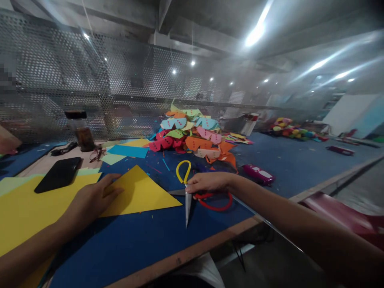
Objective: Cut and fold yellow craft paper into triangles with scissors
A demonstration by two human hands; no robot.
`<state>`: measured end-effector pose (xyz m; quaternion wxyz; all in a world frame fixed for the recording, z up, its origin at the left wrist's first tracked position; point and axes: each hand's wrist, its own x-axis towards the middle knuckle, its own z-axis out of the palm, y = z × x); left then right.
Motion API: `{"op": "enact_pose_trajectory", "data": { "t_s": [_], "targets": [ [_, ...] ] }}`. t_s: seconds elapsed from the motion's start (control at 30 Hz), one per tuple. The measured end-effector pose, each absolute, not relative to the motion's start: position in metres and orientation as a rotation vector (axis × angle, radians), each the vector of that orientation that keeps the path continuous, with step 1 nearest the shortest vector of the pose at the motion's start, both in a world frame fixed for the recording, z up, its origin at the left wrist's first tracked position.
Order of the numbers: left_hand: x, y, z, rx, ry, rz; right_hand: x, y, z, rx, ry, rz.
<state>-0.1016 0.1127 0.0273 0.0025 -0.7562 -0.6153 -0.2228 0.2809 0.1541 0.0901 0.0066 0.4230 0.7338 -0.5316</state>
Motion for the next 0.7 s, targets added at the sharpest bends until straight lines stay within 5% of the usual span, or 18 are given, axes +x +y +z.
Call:
{"op": "enact_pose_trajectory", "data": {
  "t_s": [0.17,0.4,0.7],
  "targets": [
    [-0.099,0.112,0.028,-2.400,-1.861,-0.794,0.281,0.152,0.090,1.331,2.230,-1.726],
    [-0.087,0.102,0.024,-2.819,-1.110,-0.709,0.279,0.154,0.091,1.340,2.194,-1.754],
    [-0.089,0.109,0.010,-2.825,-1.275,-0.644,0.279,0.152,0.092,1.323,2.169,-1.723]
  ]
}}
